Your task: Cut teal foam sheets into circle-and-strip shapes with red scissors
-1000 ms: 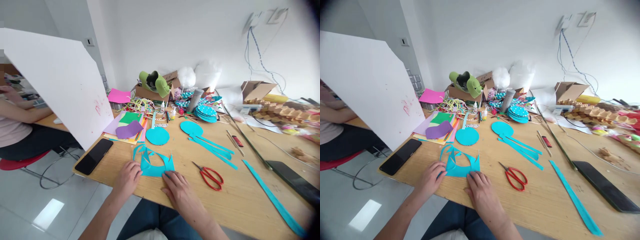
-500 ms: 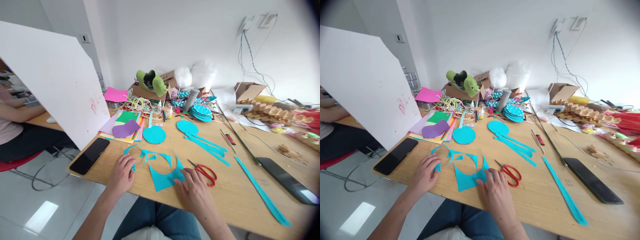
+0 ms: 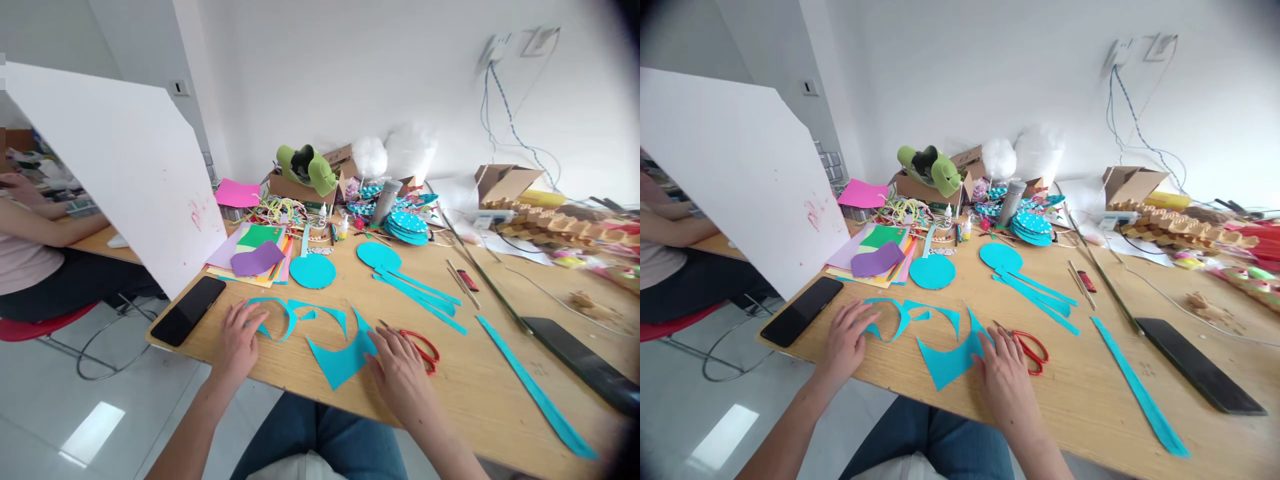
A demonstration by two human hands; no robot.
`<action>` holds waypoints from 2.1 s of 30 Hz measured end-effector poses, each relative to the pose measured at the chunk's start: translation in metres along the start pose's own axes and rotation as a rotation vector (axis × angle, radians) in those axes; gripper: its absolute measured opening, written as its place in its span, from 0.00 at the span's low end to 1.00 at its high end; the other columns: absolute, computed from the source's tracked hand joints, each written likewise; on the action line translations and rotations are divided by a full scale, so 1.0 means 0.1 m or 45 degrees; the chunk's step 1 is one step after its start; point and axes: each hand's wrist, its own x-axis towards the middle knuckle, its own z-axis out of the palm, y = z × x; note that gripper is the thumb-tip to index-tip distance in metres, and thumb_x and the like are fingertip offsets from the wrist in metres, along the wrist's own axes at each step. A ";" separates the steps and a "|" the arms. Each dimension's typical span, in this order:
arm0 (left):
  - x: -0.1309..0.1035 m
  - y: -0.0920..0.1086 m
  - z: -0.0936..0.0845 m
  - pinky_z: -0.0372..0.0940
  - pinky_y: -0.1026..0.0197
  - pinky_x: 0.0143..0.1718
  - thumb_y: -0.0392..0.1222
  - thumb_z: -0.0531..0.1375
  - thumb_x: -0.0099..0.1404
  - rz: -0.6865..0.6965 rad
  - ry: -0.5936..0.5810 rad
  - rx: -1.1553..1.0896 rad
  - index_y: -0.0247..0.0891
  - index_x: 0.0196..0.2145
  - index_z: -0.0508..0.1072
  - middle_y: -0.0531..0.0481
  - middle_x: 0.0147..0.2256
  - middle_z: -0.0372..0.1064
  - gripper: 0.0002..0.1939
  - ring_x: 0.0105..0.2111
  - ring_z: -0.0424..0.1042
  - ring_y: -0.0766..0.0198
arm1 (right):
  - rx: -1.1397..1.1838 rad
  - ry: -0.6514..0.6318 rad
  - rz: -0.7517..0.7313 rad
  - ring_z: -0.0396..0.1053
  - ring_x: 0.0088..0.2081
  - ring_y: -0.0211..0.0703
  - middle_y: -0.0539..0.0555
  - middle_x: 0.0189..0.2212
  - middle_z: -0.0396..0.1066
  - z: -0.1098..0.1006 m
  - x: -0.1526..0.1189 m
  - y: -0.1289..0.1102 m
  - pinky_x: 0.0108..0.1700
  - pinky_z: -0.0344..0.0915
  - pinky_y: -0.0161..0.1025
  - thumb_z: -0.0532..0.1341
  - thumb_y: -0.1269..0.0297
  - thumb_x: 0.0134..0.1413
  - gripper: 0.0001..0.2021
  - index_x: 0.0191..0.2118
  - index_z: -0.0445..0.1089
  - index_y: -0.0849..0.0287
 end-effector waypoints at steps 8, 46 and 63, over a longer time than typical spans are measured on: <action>-0.08 -0.03 -0.06 0.60 0.42 0.56 0.25 0.49 0.59 -0.091 0.196 -0.122 0.38 0.54 0.65 0.42 0.51 0.65 0.26 0.55 0.62 0.52 | -0.053 0.012 -0.040 0.63 0.54 0.65 0.69 0.50 0.69 0.09 -0.11 -0.37 0.56 0.55 0.61 0.57 0.46 0.56 0.27 0.52 0.68 0.65; 0.55 0.65 0.03 0.53 0.43 0.61 0.45 0.52 0.69 0.353 -0.503 -0.314 0.39 0.45 0.74 0.45 0.55 0.66 0.15 0.61 0.57 0.54 | 0.303 0.062 -0.023 0.54 0.63 0.58 0.67 0.58 0.62 -0.04 -0.10 0.01 0.60 0.52 0.61 0.54 0.53 0.60 0.28 0.61 0.53 0.63; -0.12 1.22 0.15 0.50 0.40 0.62 0.42 0.58 0.64 0.618 -0.340 -0.416 0.39 0.46 0.72 0.46 0.48 0.72 0.13 0.58 0.61 0.54 | 0.307 0.119 -0.289 0.65 0.55 0.49 0.55 0.49 0.73 -0.22 -0.66 -0.37 0.61 0.56 0.56 0.55 0.73 0.59 0.15 0.50 0.68 0.56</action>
